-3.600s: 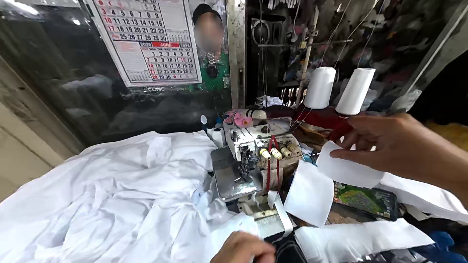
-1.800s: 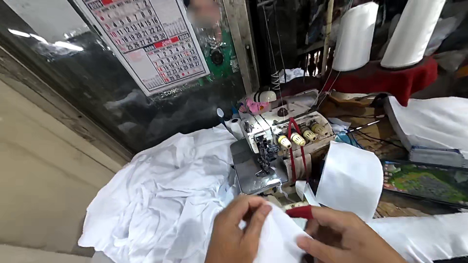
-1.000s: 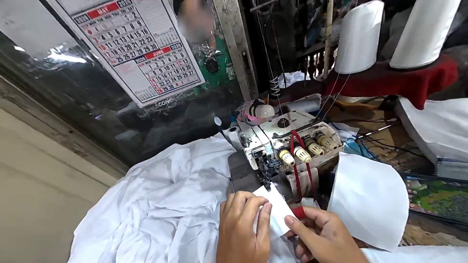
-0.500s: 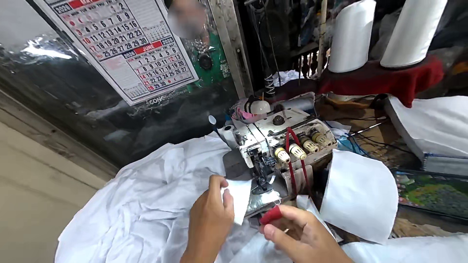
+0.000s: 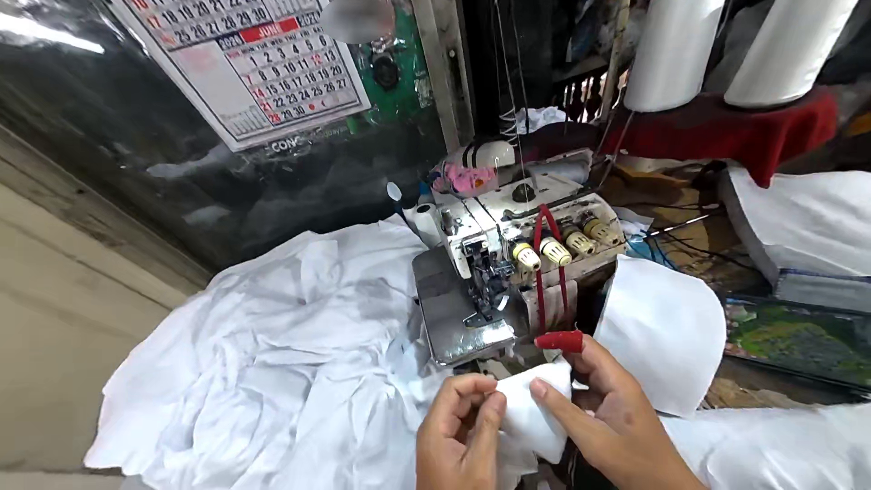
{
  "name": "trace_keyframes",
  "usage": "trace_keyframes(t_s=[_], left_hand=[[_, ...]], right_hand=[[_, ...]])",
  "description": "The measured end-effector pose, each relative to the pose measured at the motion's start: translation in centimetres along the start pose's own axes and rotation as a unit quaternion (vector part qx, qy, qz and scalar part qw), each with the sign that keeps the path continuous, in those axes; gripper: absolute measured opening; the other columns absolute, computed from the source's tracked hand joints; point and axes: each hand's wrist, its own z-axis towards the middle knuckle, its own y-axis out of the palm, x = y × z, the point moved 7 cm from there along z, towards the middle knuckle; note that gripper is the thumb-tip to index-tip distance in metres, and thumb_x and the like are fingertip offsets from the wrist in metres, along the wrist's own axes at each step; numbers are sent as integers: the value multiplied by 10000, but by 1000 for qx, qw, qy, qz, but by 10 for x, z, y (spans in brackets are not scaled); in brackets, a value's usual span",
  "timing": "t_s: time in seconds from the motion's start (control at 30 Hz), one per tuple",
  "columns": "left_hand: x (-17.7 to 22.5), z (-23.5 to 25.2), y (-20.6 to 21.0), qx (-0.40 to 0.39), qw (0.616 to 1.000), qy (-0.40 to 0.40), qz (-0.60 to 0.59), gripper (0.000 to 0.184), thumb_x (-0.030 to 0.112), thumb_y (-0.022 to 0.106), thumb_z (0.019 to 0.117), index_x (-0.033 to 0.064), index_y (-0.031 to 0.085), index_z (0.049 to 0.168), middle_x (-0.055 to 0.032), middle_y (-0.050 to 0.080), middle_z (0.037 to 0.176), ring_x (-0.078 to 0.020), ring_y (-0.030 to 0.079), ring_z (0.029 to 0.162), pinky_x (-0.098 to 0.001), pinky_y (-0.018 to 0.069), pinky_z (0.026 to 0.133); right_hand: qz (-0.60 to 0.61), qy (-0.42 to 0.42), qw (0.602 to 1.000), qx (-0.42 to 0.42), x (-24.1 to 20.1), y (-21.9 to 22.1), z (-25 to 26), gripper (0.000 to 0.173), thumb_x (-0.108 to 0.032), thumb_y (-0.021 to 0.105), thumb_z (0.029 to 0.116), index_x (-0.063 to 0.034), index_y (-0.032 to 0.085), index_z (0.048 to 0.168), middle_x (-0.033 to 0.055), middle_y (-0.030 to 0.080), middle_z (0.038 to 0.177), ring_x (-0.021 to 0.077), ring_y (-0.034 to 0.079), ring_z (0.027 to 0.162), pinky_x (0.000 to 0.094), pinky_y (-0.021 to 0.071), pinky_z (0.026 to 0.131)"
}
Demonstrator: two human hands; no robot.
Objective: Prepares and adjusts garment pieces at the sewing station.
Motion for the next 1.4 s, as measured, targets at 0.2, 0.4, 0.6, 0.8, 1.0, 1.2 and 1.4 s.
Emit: trace_keyframes(t_s=[0.2,0.4,0.6,0.8,1.0,1.2,1.4], left_hand=[[7,-7,-24,-35,998,-54,-1,226,-30,625,970,-31,594,1194,-103,744,897,-195,721,724,-326,622,628],[5,-8,-26,-26,998,-56,2,253,17,711,931,-5,610,1162,-97,757,853,-226,736,678,-353,644,596],[19,-12,-28,-39,998,-45,-8,271,-1,761,882,-14,603,1102,-135,761,847,-263,751,694,-374,657,618],[48,-25,-4,-35,995,27,86,310,70,828,837,21,629,1069,-38,740,890,-159,741,763,-330,657,671],[15,-42,32,-91,988,6,125,257,49,737,909,58,654,1152,12,763,995,-119,755,863,-300,668,752],[19,-33,34,-110,993,1,32,296,-18,752,870,6,640,1143,-64,753,993,-202,753,848,-350,667,753],[23,-58,38,-36,974,63,216,247,213,774,897,46,706,1065,-27,695,976,-102,689,883,-282,612,790]], right_hand=[[-82,-78,980,-165,-18,-6,-6,278,-204,632,1023,-82,688,1267,-14,753,1016,106,732,892,302,648,817],[-197,-72,966,-150,-33,-10,-9,293,-339,630,1019,-215,698,1275,-74,687,829,40,630,630,222,559,535],[-269,-89,952,-118,-43,-11,-22,304,-405,621,1006,-249,711,1250,-109,669,800,0,535,535,205,473,462],[-195,-55,979,-5,-41,-8,-44,292,-345,650,1001,-193,712,1243,-108,720,779,10,589,526,210,495,436],[-27,93,992,-81,-24,-9,-81,503,-279,679,1003,-121,521,1454,-17,735,906,136,663,555,316,581,420],[-13,117,991,-69,-19,-17,-63,402,-191,683,986,-153,572,1371,-5,730,851,155,654,507,295,554,368],[-8,75,997,3,-27,-13,-69,379,-119,658,991,-93,578,1361,-10,756,876,144,661,504,295,546,348]])
